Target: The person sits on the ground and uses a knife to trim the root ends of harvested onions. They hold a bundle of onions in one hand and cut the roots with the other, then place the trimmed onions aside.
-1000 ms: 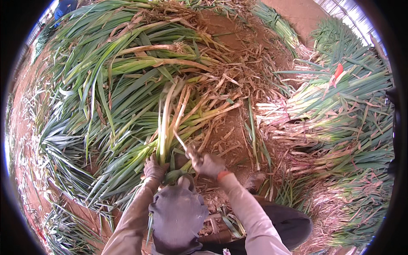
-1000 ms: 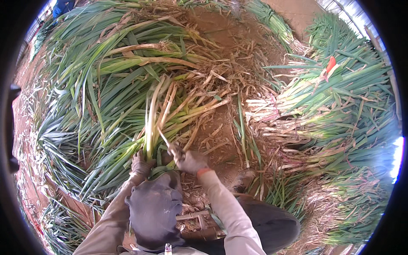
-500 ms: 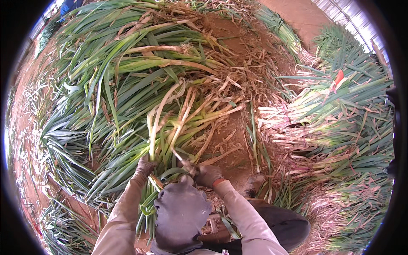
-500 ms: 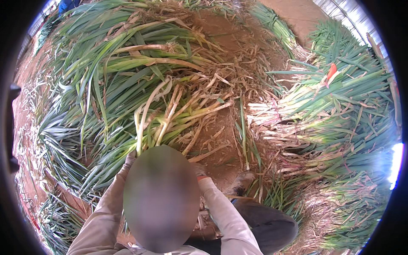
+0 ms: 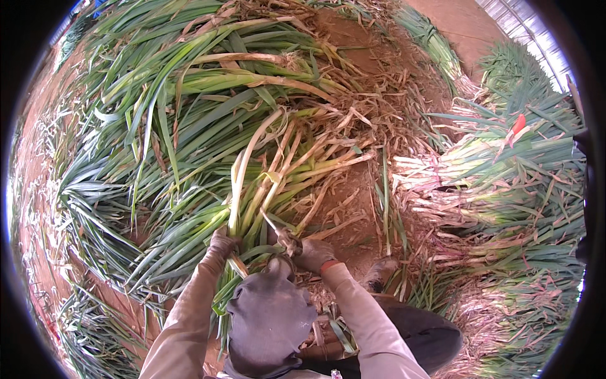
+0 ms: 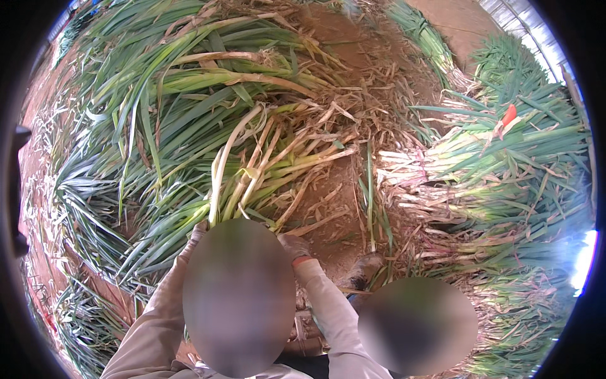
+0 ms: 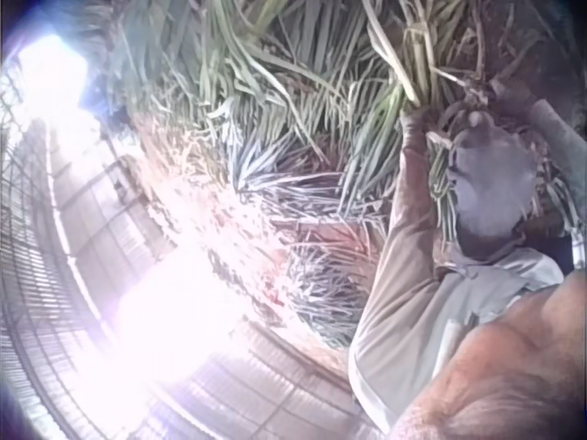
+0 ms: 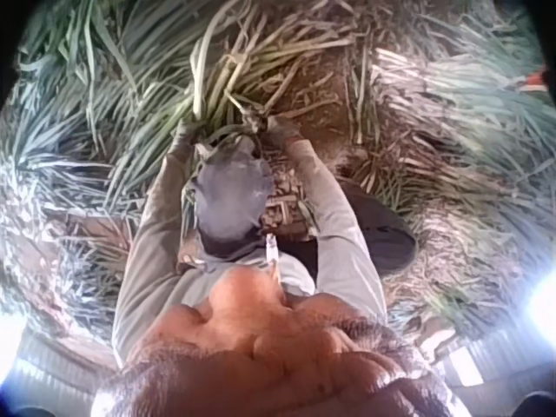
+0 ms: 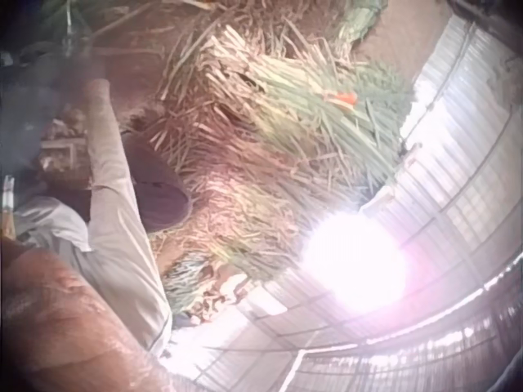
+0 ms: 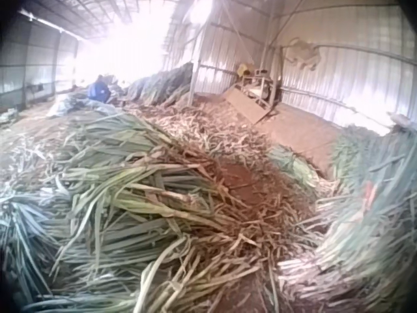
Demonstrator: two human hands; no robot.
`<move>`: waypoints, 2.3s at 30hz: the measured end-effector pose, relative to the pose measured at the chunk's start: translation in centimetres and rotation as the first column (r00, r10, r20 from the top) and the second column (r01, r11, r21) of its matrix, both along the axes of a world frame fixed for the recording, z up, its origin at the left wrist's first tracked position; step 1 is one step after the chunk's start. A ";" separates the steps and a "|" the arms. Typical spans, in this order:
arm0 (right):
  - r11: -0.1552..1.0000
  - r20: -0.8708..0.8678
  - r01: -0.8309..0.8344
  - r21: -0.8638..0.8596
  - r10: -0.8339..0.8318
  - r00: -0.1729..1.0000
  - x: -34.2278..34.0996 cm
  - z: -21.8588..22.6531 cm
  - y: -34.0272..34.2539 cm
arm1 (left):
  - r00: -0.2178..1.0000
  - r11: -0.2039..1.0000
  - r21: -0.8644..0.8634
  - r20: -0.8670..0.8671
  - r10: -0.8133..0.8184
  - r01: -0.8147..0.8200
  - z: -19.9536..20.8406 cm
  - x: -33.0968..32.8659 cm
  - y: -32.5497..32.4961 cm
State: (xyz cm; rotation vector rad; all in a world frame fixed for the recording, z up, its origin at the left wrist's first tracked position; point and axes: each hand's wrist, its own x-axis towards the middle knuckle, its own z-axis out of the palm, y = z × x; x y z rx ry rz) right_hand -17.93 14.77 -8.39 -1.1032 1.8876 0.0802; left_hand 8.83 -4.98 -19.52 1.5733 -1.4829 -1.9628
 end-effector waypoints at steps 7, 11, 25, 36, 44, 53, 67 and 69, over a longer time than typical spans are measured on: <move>0.999 -0.027 0.031 0.010 -0.030 0.999 -0.3 -2.7 2.2 | 0.967 0.969 -0.140 0.182 -0.178 0.204 5.0 -3.3 0.8; 0.984 -0.100 0.175 -0.018 -0.175 0.979 -1.9 4.1 -2.5 | 1.000 0.999 -0.048 -0.004 -0.003 0.002 2.9 -1.4 1.1; 0.897 -0.101 0.442 -0.025 -0.442 0.891 -4.1 5.4 -3.6 | 0.951 0.956 -0.208 0.274 -0.145 0.206 3.1 -2.8 4.7; 0.913 -0.134 0.406 -0.024 -0.405 0.904 -5.3 5.9 -2.7 | 0.912 0.938 -0.216 0.371 -0.177 0.270 3.7 -4.5 4.9; 0.868 -0.161 0.491 -0.077 -0.497 0.853 -9.5 7.2 -7.5 | 0.927 0.958 -0.166 0.334 -0.169 0.234 4.4 -4.1 5.4; 0.869 -0.146 0.495 -0.006 -0.490 0.859 -12.2 6.7 -11.5 | 0.975 0.984 -0.093 0.176 -0.137 0.155 3.6 -3.7 5.9; 0.845 -0.058 0.527 -0.092 -0.533 0.844 -11.3 4.4 -7.9 | 0.898 0.936 -0.070 0.315 -0.308 0.346 5.1 -6.2 6.1; 0.883 -0.024 0.459 -0.100 -0.464 0.886 -8.3 3.8 -5.6 | 0.919 0.954 -0.094 0.309 -0.245 0.286 2.1 -3.9 6.0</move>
